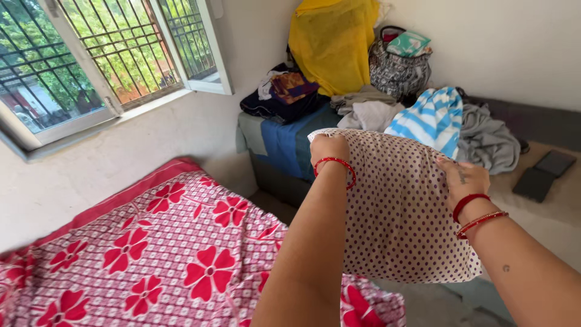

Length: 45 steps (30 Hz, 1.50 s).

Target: The person folds a blue and white striped towel, then picks up and moves two pillows to a nearby bench. They fold a colorful floral mat and a pink patterned sheet, placing each folded item on the bench. The actions are performed by hand without tools.

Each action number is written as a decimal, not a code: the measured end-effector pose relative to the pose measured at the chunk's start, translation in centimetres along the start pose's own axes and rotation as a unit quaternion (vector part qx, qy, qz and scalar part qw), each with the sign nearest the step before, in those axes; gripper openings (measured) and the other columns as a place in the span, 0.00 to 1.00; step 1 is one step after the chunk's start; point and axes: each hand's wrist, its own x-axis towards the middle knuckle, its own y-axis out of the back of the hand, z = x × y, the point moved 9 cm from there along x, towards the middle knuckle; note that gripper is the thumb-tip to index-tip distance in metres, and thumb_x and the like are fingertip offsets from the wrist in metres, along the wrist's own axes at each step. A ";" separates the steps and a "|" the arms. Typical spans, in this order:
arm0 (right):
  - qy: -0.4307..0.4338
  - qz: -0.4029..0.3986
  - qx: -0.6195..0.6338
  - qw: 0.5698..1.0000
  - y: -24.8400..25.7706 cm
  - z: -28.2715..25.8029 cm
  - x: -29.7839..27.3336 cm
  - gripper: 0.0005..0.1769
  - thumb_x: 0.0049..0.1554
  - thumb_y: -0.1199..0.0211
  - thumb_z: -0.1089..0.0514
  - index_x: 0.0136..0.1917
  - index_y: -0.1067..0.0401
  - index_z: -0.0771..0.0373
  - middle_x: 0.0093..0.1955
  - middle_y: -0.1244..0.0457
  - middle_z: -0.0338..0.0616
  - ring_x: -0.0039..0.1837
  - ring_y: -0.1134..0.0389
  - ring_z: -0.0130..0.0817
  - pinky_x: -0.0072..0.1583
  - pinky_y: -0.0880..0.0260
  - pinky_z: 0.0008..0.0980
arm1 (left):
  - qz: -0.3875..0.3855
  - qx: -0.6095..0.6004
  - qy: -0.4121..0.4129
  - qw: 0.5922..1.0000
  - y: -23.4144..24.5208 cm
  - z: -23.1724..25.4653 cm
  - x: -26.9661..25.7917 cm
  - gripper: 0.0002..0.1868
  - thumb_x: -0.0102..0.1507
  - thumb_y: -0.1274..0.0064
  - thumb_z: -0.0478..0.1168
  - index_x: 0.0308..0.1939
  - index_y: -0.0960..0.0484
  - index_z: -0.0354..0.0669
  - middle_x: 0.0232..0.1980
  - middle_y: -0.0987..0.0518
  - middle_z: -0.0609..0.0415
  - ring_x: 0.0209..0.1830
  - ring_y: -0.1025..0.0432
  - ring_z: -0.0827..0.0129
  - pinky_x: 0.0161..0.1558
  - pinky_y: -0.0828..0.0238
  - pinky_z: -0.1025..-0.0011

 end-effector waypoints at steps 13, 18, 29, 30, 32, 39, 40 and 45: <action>0.001 0.050 -0.022 0.999 5.3 3.8 11.5 0.20 0.54 0.26 0.53 0.47 0.23 0.74 0.43 0.31 0.47 0.41 0.36 0.28 0.43 0.36 0.32 | 0.043 0.001 -0.065 0.997 -13.1 3.0 2.7 0.25 0.60 0.47 0.47 0.61 0.19 0.49 0.62 0.21 0.48 0.61 0.25 0.53 0.62 0.30 0.58; 0.033 0.084 -0.100 0.991 7.0 4.4 15.6 0.22 0.58 0.26 0.51 0.45 0.25 0.76 0.37 0.34 0.50 0.38 0.39 0.33 0.42 0.37 0.38 | 0.046 0.017 -0.095 0.994 -19.3 4.1 5.8 0.24 0.60 0.46 0.48 0.59 0.18 0.49 0.60 0.20 0.50 0.60 0.24 0.55 0.60 0.29 0.58; 0.110 0.154 -0.117 0.975 7.5 4.5 24.6 0.29 0.62 0.27 0.51 0.39 0.40 0.74 0.32 0.50 0.49 0.37 0.52 0.32 0.41 0.43 0.39 | 0.063 -0.050 -0.228 0.970 -30.8 10.1 13.1 0.21 0.58 0.43 0.47 0.55 0.15 0.49 0.56 0.18 0.48 0.57 0.25 0.53 0.58 0.28 0.59; 0.098 0.157 -0.101 0.978 7.3 5.1 25.7 0.30 0.62 0.26 0.51 0.38 0.41 0.75 0.33 0.51 0.47 0.38 0.53 0.32 0.40 0.45 0.39 | 0.067 -0.060 -0.232 0.968 -31.3 10.4 13.6 0.21 0.58 0.42 0.47 0.54 0.15 0.50 0.57 0.19 0.48 0.57 0.25 0.54 0.58 0.29 0.59; 0.094 0.162 -0.094 0.978 6.5 5.9 28.4 0.32 0.62 0.26 0.52 0.37 0.43 0.76 0.33 0.52 0.46 0.38 0.55 0.33 0.40 0.47 0.40 | 0.054 -0.075 -0.241 0.966 -32.5 10.8 14.8 0.20 0.58 0.43 0.47 0.55 0.16 0.52 0.58 0.20 0.49 0.57 0.26 0.53 0.58 0.30 0.59; 0.273 0.163 -0.154 0.935 3.6 8.8 37.2 0.20 0.63 0.28 0.51 0.47 0.28 0.72 0.47 0.36 0.56 0.48 0.36 0.44 0.53 0.35 0.42 | 0.086 -0.083 -0.304 0.945 -36.1 12.4 19.1 0.20 0.61 0.43 0.46 0.56 0.15 0.54 0.57 0.20 0.44 0.57 0.26 0.48 0.59 0.30 0.58; 0.292 0.161 -0.178 0.926 3.2 9.2 38.7 0.18 0.63 0.29 0.51 0.51 0.24 0.71 0.50 0.34 0.59 0.51 0.33 0.49 0.56 0.34 0.44 | 0.083 -0.080 -0.314 0.942 -36.7 12.8 20.0 0.20 0.62 0.44 0.47 0.58 0.16 0.55 0.58 0.20 0.45 0.58 0.25 0.48 0.59 0.29 0.58; 0.245 0.146 -0.461 0.841 -0.8 15.0 44.8 0.35 0.66 0.40 0.33 0.65 0.33 0.69 0.63 0.37 0.64 0.62 0.36 0.62 0.59 0.36 0.63 | -0.037 0.117 -0.137 0.983 -43.9 8.8 24.1 0.38 0.66 0.53 0.58 0.79 0.43 0.61 0.77 0.38 0.46 0.67 0.33 0.41 0.64 0.34 0.47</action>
